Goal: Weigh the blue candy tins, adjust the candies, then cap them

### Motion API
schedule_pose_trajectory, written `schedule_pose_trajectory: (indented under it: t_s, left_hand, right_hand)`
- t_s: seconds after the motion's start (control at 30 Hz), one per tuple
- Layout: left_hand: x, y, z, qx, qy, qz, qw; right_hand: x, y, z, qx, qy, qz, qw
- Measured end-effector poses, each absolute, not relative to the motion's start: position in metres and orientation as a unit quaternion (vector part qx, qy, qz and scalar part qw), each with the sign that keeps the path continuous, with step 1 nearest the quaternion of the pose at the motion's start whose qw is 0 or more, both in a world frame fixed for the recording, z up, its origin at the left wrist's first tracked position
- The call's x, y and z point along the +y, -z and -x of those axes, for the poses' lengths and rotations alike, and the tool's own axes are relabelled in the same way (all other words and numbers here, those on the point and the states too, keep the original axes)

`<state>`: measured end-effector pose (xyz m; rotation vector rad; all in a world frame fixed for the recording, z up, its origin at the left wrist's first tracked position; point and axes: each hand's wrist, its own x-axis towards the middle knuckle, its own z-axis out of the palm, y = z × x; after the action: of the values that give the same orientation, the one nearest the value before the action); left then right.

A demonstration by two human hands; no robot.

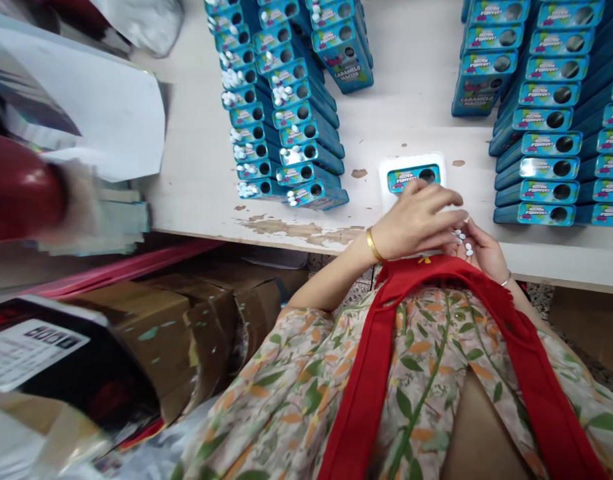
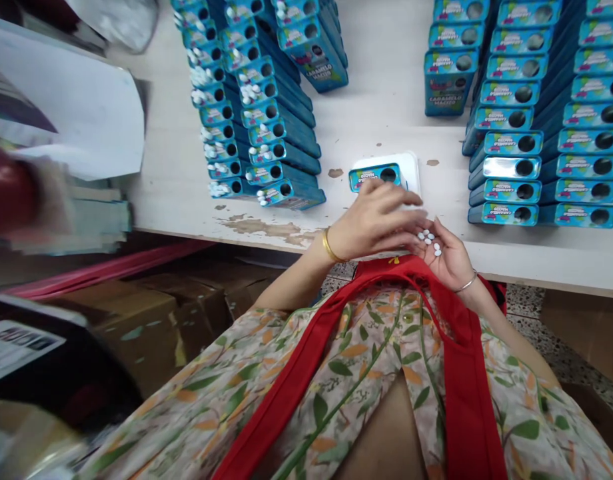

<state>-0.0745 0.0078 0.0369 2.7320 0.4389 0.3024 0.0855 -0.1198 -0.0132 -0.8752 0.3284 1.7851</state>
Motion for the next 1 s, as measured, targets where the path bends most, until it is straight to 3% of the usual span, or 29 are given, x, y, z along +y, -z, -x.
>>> schedule_pose_trajectory:
  t_s: [0.13,0.27,0.47,0.73,1.0]
  left_hand:
    - [0.030,-0.032,0.099,0.293,-0.157,-0.935,0.125]
    - [0.054,-0.027,0.108,0.292,-0.070,-0.943,0.143]
    - [0.077,-0.018,0.047,0.308,-0.083,-0.941,0.117]
    - [0.121,0.030,-0.025,0.316,-0.127,-0.930,0.134]
    - [0.219,0.047,0.045,0.425,-0.258,-0.867,0.026]
  right_hand:
    - [-0.125,0.020,-0.090,0.128,-0.754,0.391,0.512]
    - [-0.129,0.026,-0.093,0.121,-0.740,0.400,0.527]
    - [-0.128,0.025,-0.091,0.123,-0.733,0.392,0.542]
    - [-0.131,0.029,-0.096,0.128,-0.720,0.397,0.554]
    - [-0.128,0.040,-0.099,0.123,-0.729,0.394,0.545]
